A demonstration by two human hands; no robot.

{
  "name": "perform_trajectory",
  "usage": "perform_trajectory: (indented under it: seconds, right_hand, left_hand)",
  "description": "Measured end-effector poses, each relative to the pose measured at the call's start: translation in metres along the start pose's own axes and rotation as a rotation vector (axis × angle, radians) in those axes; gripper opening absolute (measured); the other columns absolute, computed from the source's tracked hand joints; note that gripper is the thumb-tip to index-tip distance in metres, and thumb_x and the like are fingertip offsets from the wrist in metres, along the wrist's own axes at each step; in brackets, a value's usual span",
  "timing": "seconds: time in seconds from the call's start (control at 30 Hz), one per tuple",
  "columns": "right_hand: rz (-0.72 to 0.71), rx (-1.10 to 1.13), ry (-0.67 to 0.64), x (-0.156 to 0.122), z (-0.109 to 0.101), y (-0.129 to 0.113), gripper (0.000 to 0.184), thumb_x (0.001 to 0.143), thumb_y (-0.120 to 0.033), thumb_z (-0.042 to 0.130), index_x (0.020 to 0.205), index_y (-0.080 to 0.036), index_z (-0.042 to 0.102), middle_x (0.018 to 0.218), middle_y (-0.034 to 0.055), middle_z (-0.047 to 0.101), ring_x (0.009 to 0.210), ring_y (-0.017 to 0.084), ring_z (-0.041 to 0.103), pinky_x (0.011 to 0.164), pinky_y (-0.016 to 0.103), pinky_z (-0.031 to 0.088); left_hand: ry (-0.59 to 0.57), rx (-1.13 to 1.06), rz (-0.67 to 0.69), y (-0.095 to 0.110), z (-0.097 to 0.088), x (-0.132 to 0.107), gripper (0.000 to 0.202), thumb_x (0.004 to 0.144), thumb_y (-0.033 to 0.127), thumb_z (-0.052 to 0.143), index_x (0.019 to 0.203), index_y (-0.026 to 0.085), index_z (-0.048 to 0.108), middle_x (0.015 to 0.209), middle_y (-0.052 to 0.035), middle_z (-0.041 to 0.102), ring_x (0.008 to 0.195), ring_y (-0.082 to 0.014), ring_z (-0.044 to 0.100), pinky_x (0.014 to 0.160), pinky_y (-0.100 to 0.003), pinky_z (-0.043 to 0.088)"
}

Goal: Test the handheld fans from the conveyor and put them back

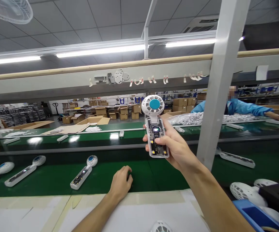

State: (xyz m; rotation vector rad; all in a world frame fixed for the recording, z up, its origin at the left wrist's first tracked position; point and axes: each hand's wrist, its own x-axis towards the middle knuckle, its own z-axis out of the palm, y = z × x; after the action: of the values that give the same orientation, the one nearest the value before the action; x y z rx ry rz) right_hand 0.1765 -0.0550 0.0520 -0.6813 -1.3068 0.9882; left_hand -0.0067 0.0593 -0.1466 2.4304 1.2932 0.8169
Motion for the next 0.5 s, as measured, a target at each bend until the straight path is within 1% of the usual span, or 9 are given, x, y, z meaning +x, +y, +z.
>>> perform_trajectory:
  seconds: [0.07, 0.17, 0.3, 0.33, 0.4, 0.43, 0.5]
  right_hand:
    - [0.0, -0.009, -0.002, 0.0001, -0.0004, 0.0005, 0.081, 0.075, -0.024, 0.065, 0.147, -0.032, 0.028, 0.093, 0.002, 0.068, 0.066, 0.018, 0.07, 0.057, 0.03, 0.056]
    - [-0.003, -0.022, -0.006, -0.0003, -0.001, 0.0005, 0.084, 0.075, -0.026, 0.065, 0.149, -0.033, 0.026, 0.093, 0.0018, 0.068, 0.067, 0.017, 0.069, 0.057, 0.03, 0.055]
    - [-0.017, -0.044, 0.009, 0.0006, 0.0018, 0.0013, 0.082, 0.075, -0.03, 0.069, 0.147, -0.034, 0.029, 0.096, 0.0027, 0.067, 0.068, 0.017, 0.068, 0.058, 0.031, 0.056]
    - [-0.038, -0.041, 0.03, 0.0014, 0.003, 0.002, 0.079, 0.075, -0.032, 0.07, 0.144, -0.034, 0.033, 0.098, 0.0032, 0.067, 0.068, 0.017, 0.068, 0.059, 0.031, 0.056]
    - [-0.089, 0.01, 0.094, 0.0028, 0.0043, 0.0033, 0.064, 0.075, -0.034, 0.072, 0.132, -0.031, 0.044, 0.104, 0.0036, 0.066, 0.07, 0.017, 0.068, 0.059, 0.03, 0.057]
    - [-0.098, 0.055, 0.116, 0.003, 0.0037, 0.0039, 0.054, 0.075, -0.036, 0.072, 0.124, -0.029, 0.049, 0.101, 0.0029, 0.066, 0.068, 0.016, 0.066, 0.058, 0.03, 0.056]
    - [-0.104, 0.107, 0.138, 0.0013, -0.001, 0.0047, 0.037, 0.075, -0.038, 0.071, 0.106, -0.026, 0.056, 0.085, -0.0001, 0.062, 0.06, 0.013, 0.061, 0.053, 0.028, 0.053]
  left_hand:
    - [-0.007, 0.001, -0.006, -0.0006, 0.0005, 0.0002, 0.017, 0.091, 0.021, 0.047, 0.101, 0.023, 0.06, 0.085, -0.001, 0.064, 0.079, -0.0188, 0.06, 0.07, -0.03, 0.04]
    - [-0.008, 0.007, -0.016, -0.002, 0.0017, 0.0007, 0.016, 0.09, 0.021, 0.048, 0.1, 0.023, 0.061, 0.082, -0.0011, 0.065, 0.077, -0.0189, 0.06, 0.068, -0.03, 0.038]
    - [-0.007, 0.009, -0.016, -0.0031, 0.0031, 0.0011, 0.016, 0.09, 0.02, 0.048, 0.099, 0.023, 0.062, 0.082, -0.0011, 0.066, 0.076, -0.0186, 0.059, 0.069, -0.029, 0.037]
    - [-0.007, 0.009, -0.014, -0.0032, 0.0034, 0.0011, 0.016, 0.09, 0.02, 0.048, 0.099, 0.023, 0.062, 0.082, -0.0011, 0.066, 0.076, -0.0185, 0.059, 0.069, -0.029, 0.037]
    - [-0.005, 0.01, -0.01, -0.003, 0.0037, 0.0015, 0.017, 0.09, 0.019, 0.048, 0.097, 0.023, 0.062, 0.083, -0.0013, 0.067, 0.076, -0.0184, 0.059, 0.069, -0.029, 0.037]
    - [-0.005, 0.012, -0.008, -0.0027, 0.0037, 0.0018, 0.017, 0.089, 0.019, 0.048, 0.096, 0.023, 0.062, 0.083, -0.0014, 0.067, 0.075, -0.0183, 0.059, 0.069, -0.029, 0.037]
    - [-0.005, 0.017, -0.004, -0.0016, 0.0034, 0.0025, 0.017, 0.089, 0.018, 0.047, 0.095, 0.022, 0.063, 0.084, -0.0017, 0.068, 0.075, -0.0184, 0.06, 0.068, -0.029, 0.037]
